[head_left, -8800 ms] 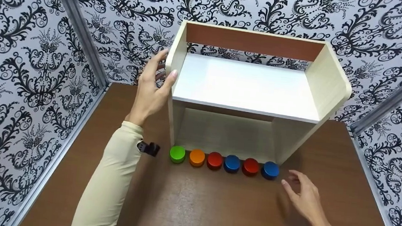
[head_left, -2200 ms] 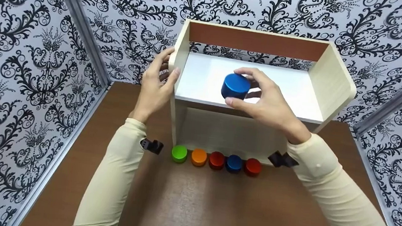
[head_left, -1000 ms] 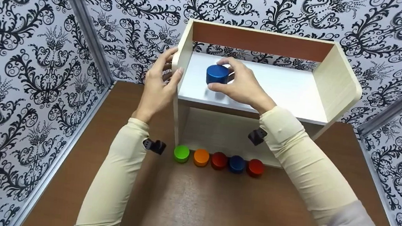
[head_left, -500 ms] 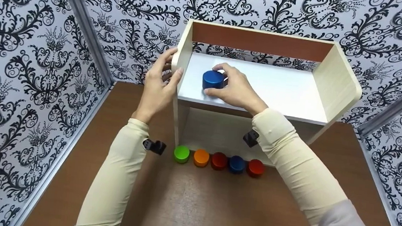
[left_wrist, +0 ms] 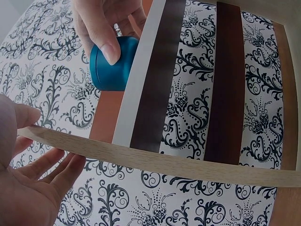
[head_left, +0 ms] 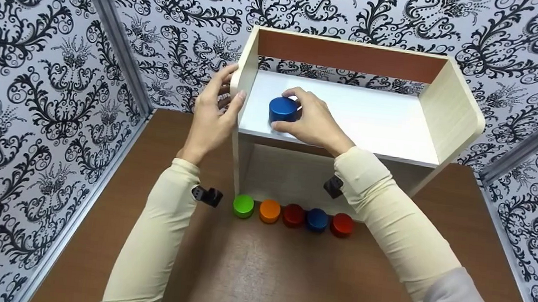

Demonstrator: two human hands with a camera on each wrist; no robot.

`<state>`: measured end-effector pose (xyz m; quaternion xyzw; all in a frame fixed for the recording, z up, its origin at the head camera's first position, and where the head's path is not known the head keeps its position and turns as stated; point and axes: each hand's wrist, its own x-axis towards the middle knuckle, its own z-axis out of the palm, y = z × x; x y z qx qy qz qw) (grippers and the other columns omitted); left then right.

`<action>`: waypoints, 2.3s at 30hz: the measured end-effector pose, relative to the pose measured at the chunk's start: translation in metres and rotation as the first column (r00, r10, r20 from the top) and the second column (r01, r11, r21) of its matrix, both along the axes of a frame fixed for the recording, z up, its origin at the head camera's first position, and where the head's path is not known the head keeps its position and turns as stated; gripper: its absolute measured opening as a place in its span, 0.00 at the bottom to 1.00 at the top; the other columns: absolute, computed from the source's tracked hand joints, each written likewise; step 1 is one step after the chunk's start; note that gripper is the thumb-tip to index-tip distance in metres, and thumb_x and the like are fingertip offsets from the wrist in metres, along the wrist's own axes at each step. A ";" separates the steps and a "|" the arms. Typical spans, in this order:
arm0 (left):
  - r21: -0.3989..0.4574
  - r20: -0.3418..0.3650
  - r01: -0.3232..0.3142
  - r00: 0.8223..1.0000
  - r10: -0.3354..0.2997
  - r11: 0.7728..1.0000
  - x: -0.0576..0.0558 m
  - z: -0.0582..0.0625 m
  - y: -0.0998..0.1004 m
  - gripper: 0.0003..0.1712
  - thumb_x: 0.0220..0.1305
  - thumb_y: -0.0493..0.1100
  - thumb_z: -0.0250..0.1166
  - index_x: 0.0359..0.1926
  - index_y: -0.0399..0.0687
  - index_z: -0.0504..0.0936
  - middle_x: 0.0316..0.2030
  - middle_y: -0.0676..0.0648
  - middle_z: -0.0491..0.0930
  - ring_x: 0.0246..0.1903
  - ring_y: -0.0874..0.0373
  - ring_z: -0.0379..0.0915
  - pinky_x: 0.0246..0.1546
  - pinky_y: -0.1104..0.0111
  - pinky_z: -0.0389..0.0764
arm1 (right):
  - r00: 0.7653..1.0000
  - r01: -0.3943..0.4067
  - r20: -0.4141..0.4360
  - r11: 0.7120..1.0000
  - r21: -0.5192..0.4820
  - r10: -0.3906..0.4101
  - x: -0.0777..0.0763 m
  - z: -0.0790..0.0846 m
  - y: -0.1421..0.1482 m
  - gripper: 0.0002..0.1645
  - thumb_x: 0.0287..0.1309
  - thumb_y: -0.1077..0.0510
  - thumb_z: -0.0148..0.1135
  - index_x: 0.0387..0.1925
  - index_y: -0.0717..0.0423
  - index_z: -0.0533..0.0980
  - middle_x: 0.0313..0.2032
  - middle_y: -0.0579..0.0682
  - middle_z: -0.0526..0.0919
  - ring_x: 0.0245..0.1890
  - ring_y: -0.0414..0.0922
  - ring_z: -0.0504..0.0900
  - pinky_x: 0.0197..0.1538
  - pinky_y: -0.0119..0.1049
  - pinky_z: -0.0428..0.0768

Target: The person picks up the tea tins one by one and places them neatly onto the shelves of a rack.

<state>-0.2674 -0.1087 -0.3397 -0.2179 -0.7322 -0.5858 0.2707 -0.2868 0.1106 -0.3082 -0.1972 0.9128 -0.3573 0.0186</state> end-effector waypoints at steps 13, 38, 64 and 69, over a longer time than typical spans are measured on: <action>-0.002 -0.006 -0.008 1.000 0.008 1.000 0.000 0.000 0.001 0.28 0.71 0.34 0.61 0.70 0.41 0.70 0.56 0.38 0.77 0.54 0.48 0.78 0.57 0.64 0.84 | 1.000 -0.004 -0.013 1.000 0.004 0.004 0.002 -0.004 -0.001 0.43 0.55 0.50 0.76 0.68 0.55 0.67 0.61 0.59 0.73 0.59 0.54 0.75 0.64 0.47 0.79; -0.007 -0.003 -0.011 1.000 0.011 1.000 0.000 0.000 0.000 0.28 0.71 0.33 0.61 0.70 0.40 0.69 0.57 0.38 0.77 0.53 0.49 0.77 0.56 0.65 0.84 | 0.998 -0.012 -0.056 0.997 -0.079 0.007 0.010 0.005 0.019 0.46 0.52 0.47 0.79 0.67 0.56 0.68 0.55 0.58 0.78 0.52 0.52 0.78 0.57 0.45 0.81; 0.005 0.014 -0.008 1.000 0.008 1.000 0.001 0.000 0.000 0.29 0.70 0.31 0.61 0.70 0.38 0.69 0.58 0.35 0.76 0.54 0.45 0.77 0.58 0.58 0.84 | 0.988 -0.026 -0.154 0.967 -0.254 -0.014 0.060 0.008 0.072 0.43 0.53 0.52 0.79 0.67 0.57 0.70 0.56 0.58 0.78 0.55 0.57 0.77 0.60 0.48 0.80; -0.008 0.007 -0.007 1.000 0.007 1.000 0.000 -0.001 0.000 0.28 0.71 0.32 0.60 0.70 0.40 0.69 0.58 0.36 0.76 0.54 0.47 0.77 0.58 0.59 0.83 | 0.985 -0.032 -0.174 0.960 -0.277 -0.018 0.069 0.006 0.081 0.42 0.53 0.53 0.79 0.66 0.56 0.71 0.55 0.57 0.79 0.54 0.56 0.77 0.59 0.46 0.80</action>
